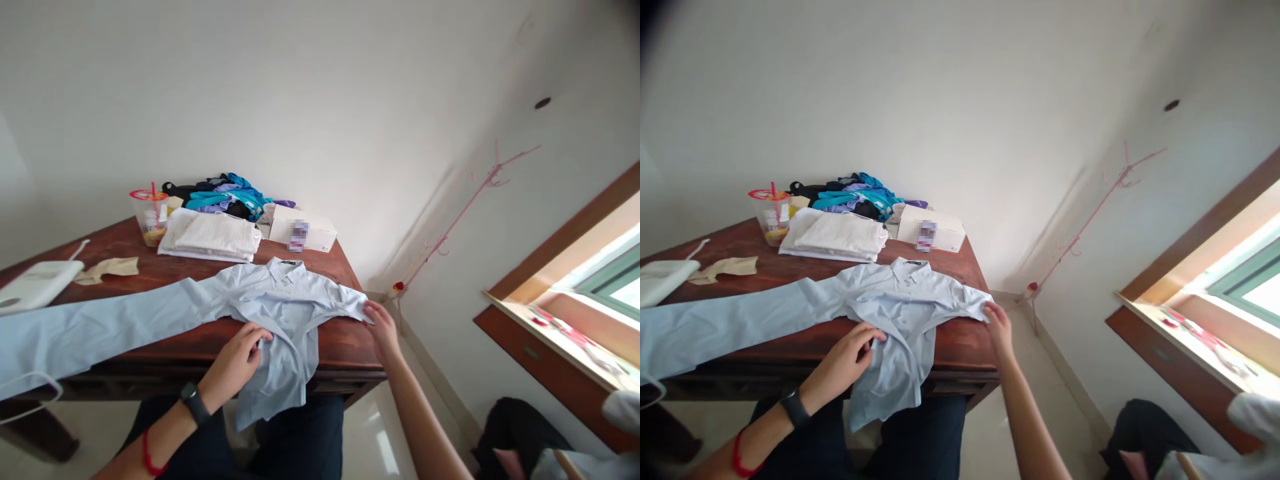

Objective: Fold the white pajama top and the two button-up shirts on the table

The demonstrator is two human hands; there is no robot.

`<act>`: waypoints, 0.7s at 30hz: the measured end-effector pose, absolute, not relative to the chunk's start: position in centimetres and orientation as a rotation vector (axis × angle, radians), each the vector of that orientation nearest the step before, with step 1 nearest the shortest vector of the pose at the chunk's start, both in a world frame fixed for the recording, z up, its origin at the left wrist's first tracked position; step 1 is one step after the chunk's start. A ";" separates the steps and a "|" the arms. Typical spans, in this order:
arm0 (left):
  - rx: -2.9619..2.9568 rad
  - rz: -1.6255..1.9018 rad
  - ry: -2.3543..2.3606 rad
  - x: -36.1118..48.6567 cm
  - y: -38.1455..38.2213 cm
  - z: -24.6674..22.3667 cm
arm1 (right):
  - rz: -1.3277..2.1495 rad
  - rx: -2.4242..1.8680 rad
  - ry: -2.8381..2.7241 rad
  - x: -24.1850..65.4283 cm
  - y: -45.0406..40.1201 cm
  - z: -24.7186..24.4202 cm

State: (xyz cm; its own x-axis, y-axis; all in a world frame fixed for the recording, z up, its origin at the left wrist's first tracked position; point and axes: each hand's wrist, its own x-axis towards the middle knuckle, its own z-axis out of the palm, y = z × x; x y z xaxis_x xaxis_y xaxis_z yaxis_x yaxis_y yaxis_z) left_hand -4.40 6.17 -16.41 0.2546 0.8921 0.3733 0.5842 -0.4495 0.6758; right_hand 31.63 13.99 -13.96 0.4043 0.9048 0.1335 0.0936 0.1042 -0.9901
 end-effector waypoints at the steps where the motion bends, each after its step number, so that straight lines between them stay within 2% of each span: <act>1: 2.122 1.044 1.329 -4.2 6.0 -16.4 | 0.777 -1.307 -1.259 29.6 13.8 -14.7; 4: 2.071 1.074 1.284 -4.1 5.3 -16.1 | 0.588 -1.188 -1.936 23.9 13.1 -16.1; 7: 1.977 1.103 1.286 -4.9 4.5 -15.7 | 0.439 -1.227 -2.199 20.8 12.5 -16.6; 11: 1.944 1.060 1.286 -6.5 3.9 -15.6 | 0.457 -1.291 -2.160 20.2 12.2 -17.4; 16: 2.264 1.027 1.386 -6.3 3.8 -15.5 | 0.418 -1.257 -2.076 20.5 11.6 -18.3; 21: 2.577 0.758 1.243 -3.8 5.4 -15.5 | 0.423 -1.244 -2.014 20.3 11.4 -18.6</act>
State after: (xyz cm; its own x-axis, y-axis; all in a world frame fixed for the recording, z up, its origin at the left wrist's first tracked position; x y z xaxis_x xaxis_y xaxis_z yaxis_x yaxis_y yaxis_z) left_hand -3.78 5.44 -15.48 0.5199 0.7719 0.3659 0.6791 -0.6334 0.3710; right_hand 20.28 11.38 -18.61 -0.2749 0.8723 0.4043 0.6357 0.4804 -0.6043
